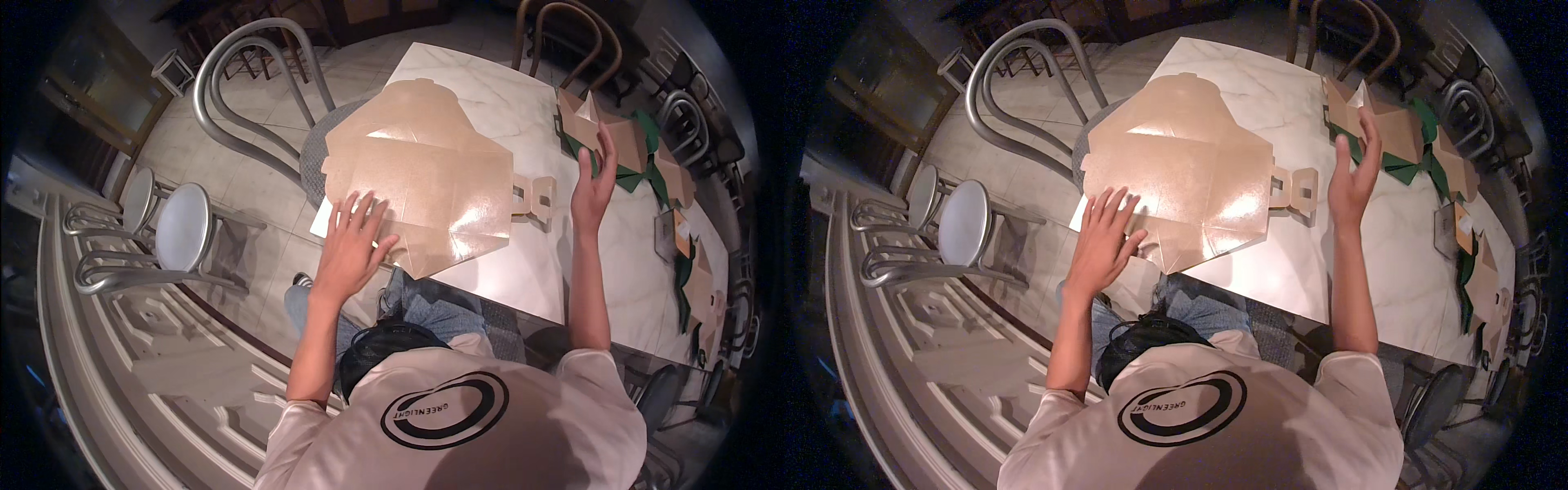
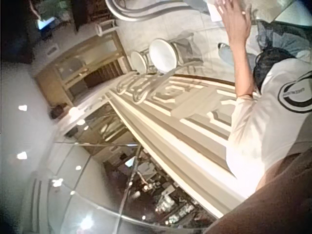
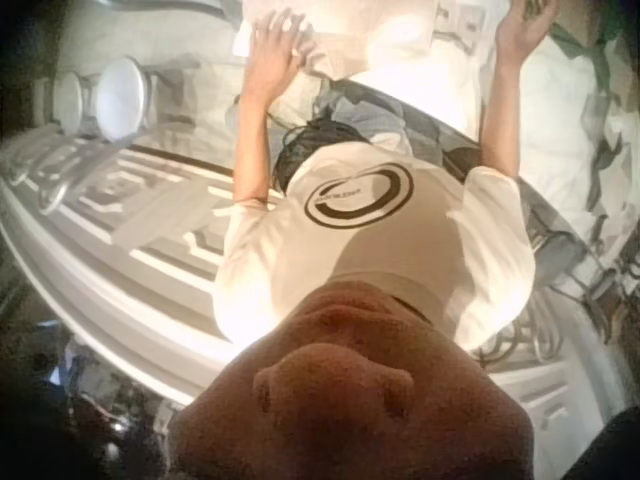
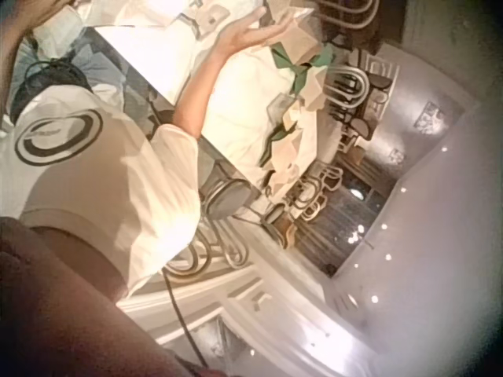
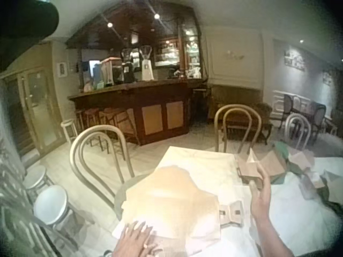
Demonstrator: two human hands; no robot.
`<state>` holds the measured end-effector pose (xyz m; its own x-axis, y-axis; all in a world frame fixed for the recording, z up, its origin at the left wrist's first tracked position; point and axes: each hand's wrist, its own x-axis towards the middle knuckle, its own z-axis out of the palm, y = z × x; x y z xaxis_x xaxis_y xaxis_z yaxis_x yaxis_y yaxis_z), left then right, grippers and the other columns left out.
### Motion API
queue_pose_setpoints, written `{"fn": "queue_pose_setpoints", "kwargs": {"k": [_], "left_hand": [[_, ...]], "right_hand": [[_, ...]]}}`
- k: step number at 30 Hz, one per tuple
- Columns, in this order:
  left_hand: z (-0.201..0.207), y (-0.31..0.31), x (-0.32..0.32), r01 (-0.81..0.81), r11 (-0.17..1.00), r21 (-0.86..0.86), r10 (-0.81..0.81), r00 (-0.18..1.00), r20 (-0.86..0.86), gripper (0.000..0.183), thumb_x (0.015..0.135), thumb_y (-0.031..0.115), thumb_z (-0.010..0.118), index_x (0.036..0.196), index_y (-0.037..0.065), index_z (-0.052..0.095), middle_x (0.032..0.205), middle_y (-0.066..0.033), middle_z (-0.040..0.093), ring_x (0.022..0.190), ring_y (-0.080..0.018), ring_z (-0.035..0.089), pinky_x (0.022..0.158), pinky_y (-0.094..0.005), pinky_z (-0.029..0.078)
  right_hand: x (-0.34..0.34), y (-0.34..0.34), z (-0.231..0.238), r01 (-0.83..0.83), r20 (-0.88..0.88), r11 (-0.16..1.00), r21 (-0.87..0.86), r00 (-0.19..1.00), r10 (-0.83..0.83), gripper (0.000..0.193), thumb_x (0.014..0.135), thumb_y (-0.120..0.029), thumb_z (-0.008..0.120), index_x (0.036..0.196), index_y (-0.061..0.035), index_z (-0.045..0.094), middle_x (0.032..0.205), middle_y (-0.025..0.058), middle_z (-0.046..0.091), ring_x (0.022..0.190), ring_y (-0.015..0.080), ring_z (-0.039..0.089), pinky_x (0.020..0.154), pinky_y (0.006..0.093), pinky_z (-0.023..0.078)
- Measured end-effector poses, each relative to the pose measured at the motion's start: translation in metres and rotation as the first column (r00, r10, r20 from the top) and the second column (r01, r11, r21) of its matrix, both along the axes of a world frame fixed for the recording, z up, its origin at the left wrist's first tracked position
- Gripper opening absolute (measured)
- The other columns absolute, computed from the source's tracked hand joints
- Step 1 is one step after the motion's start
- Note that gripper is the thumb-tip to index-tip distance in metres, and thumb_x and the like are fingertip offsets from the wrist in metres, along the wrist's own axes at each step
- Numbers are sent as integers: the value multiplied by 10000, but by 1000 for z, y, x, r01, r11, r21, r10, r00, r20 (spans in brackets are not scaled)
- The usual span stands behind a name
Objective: The person folds and assembles cardboard takeout boxes on a dining table, manipulating the flaps and handles to secure the structure.
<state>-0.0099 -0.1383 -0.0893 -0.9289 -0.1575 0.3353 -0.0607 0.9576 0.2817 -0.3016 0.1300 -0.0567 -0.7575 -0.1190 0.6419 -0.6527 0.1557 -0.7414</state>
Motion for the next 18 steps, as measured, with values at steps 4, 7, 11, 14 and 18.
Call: {"fn": "queue_pose_setpoints", "kwargs": {"k": [4, 7, 11, 14, 18], "left_hand": [[-10, 6, -1, -61, 998, 10, 60, 997, 56, 531, 1000, 382, 627, 1396, 31, 584, 1442, -193, 554, 1328, -377, 489, 1110, -502, 384], [6, 17, -2, -32, 999, 40, 29, 996, 87, 494, 1003, 362, 625, 1364, 25, 605, 1371, -172, 600, 1197, -345, 555, 1032, -479, 415], [18, 8, 10, 13, 973, 229, -37, 995, 97, 434, 1001, 267, 635, 1362, 28, 607, 1332, -131, 616, 1179, -343, 566, 1056, -475, 389], [5, -11, 23, -62, 981, 181, 81, 992, -100, 440, 990, 146, 609, 1413, 29, 575, 1415, -187, 572, 1313, -373, 525, 1128, -470, 373], [-26, -7, 18, -72, 935, 347, 192, 926, -325, 650, 964, 253, 665, 1525, 26, 428, 1526, -242, 460, 1407, -426, 431, 1164, -501, 342]], "right_hand": [[122, -19, -6, -357, 290, 884, 302, 918, 272, 445, 885, -79, 698, 1317, -56, 591, 1395, 143, 600, 1324, 322, 543, 1112, 459, 421], [183, -47, -20, -495, 72, 588, 640, 800, 595, 763, 763, -307, 865, 1424, -91, 553, 1447, 152, 556, 1341, 375, 505, 1140, 509, 380], [183, -39, -45, -472, 140, 617, 630, 850, 508, 647, 831, -194, 796, 1422, -85, 557, 1414, 133, 578, 1306, 347, 534, 1104, 469, 418], [159, -21, -32, -508, 158, 570, 646, 819, 551, 513, 861, -140, 746, 1352, -64, 617, 1336, 135, 628, 1233, 338, 592, 1054, 445, 477], [134, 9, -16, -484, 123, 572, 662, 824, 554, 372, 847, -50, 693, 1218, -41, 684, 1203, 155, 688, 1108, 353, 662, 962, 437, 549]]}}
